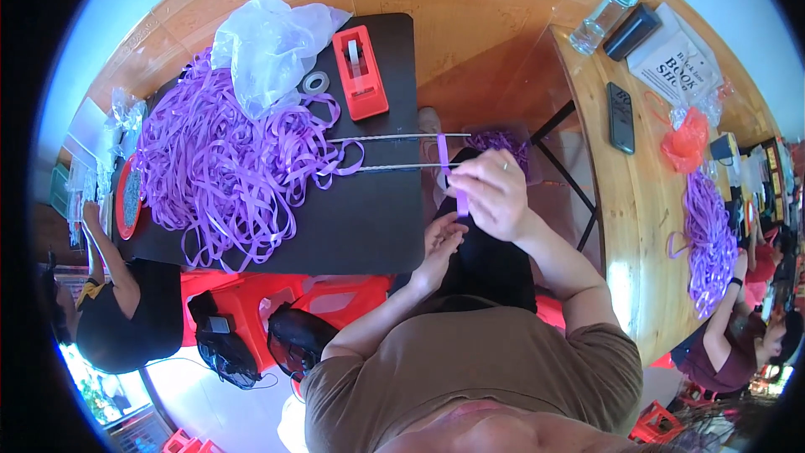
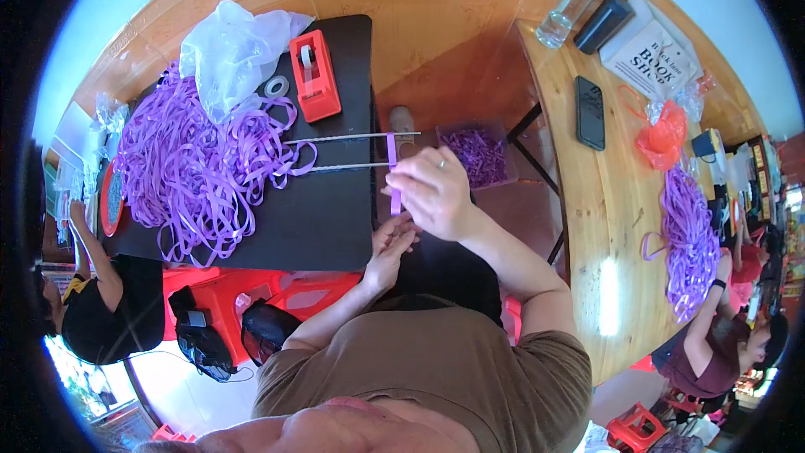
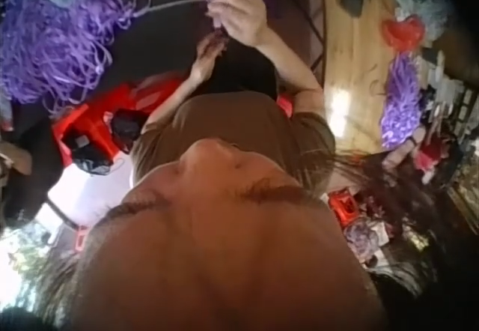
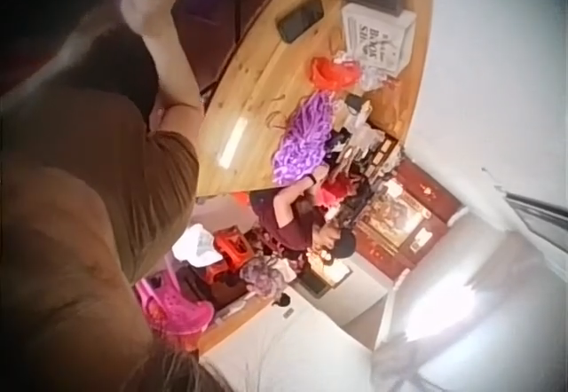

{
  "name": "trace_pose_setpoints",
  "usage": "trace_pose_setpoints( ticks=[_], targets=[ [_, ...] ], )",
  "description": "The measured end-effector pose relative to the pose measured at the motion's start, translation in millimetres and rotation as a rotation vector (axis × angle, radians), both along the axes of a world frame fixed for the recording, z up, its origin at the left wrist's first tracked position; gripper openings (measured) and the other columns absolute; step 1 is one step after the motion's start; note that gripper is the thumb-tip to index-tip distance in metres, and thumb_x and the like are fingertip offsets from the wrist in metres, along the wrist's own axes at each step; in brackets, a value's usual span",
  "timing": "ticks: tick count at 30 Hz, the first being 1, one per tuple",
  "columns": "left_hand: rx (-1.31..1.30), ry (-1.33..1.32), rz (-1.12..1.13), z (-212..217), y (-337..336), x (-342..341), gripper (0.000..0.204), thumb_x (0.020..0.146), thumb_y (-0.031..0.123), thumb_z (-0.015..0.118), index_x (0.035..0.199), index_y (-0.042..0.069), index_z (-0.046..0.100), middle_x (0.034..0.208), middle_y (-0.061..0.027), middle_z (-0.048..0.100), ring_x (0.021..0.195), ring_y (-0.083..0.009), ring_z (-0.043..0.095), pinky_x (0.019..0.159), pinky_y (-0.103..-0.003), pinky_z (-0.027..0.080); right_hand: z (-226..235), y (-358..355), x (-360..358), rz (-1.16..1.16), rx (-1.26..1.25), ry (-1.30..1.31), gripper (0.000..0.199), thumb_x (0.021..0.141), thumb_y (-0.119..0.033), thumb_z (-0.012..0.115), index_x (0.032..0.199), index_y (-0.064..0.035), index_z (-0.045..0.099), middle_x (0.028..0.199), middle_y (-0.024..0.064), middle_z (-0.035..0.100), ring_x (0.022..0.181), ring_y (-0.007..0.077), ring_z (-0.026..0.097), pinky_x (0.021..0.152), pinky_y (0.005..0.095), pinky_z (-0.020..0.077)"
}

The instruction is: Wrapping purple ribbons around a metal frame to create decorative items.

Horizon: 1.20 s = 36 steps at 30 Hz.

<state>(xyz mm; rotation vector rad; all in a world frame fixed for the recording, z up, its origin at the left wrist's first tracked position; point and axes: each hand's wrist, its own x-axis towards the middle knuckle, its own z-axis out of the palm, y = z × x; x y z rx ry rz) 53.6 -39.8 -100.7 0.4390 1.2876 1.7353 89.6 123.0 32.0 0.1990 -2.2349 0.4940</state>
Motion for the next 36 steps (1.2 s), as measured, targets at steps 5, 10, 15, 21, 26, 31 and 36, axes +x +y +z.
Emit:
trace_pose_setpoints(
  ticks=[5,10,15,21,26,31,36],
  targets=[
    [0.022,0.042,0.120,-7,35,-11,0.042,0.094,0.016,0.055,0.134,0.008,0.046,0.112,-0.0040,0.061,0.091,-0.0093,0.055,0.077,-0.023,0.043,-2,45,-48,0.163,-0.663,-0.087,0.003,0.081,0.002,0.066,0.082,0.0049,0.066,0.081,0.0104,0.064,0.075,0.0156,0.061,0.066,0.0248,0.0459],
    [0.043,0.137,0.183,-4,60,-24,0.039,0.095,0.016,0.053,0.133,0.009,0.047,0.114,-0.0031,0.060,0.093,-0.0094,0.054,0.078,-0.022,0.041,-42,92,-88,0.229,-0.859,-0.294,0.006,0.080,0.000,0.070,0.078,0.0051,0.068,0.076,0.0046,0.061,0.072,0.0097,0.055,0.065,0.0230,0.0418],
    [0.181,0.119,0.390,-5,85,-39,0.035,0.095,0.012,0.051,0.129,0.003,0.047,0.119,-0.0070,0.057,0.102,-0.0148,0.055,0.089,-0.026,0.041,-69,89,-102,0.303,-1.137,-0.387,0.016,0.077,-0.004,0.073,0.065,0.0018,0.064,0.061,0.0005,0.055,0.059,0.0066,0.048,0.055,0.0238,0.0360],
    [0.210,0.266,0.599,-5,108,-46,0.042,0.096,0.011,0.048,0.136,0.002,0.039,0.130,-0.0103,0.050,0.117,-0.0211,0.050,0.098,-0.032,0.039,-107,92,-92,0.268,-1.592,-0.640,0.007,0.079,-0.007,0.071,0.077,-0.0002,0.069,0.075,0.0069,0.067,0.064,0.0123,0.063,0.062,0.0275,0.0513],
    [0.356,-0.003,0.547,7,113,-49,0.044,0.096,0.013,0.049,0.139,0.008,0.038,0.128,-0.0060,0.049,0.111,-0.0169,0.050,0.094,-0.031,0.040,-125,75,-81,0.386,-1.987,-0.644,0.015,0.085,-0.004,0.060,0.096,0.0052,0.065,0.081,0.0132,0.066,0.071,0.0220,0.065,0.067,0.0353,0.0551],
    [0.406,0.016,0.589,1,115,-52,0.035,0.096,0.013,0.050,0.130,0.007,0.045,0.116,-0.0036,0.053,0.101,-0.0123,0.052,0.087,-0.026,0.041,-117,45,-78,0.268,-2.205,-0.498,0.011,0.083,-0.005,0.059,0.090,-0.0001,0.066,0.084,0.0113,0.067,0.065,0.0196,0.061,0.053,0.0304,0.0467],
    [0.369,-0.118,0.443,-12,105,-55,0.025,0.095,0.014,0.052,0.119,0.007,0.056,0.104,0.0010,0.057,0.090,-0.0067,0.055,0.072,-0.020,0.044,-131,42,-59,0.455,-2.065,-0.507,0.011,0.083,-0.010,0.062,0.091,-0.0033,0.065,0.077,0.0056,0.063,0.063,0.0163,0.058,0.053,0.0290,0.0433]
  ],
)
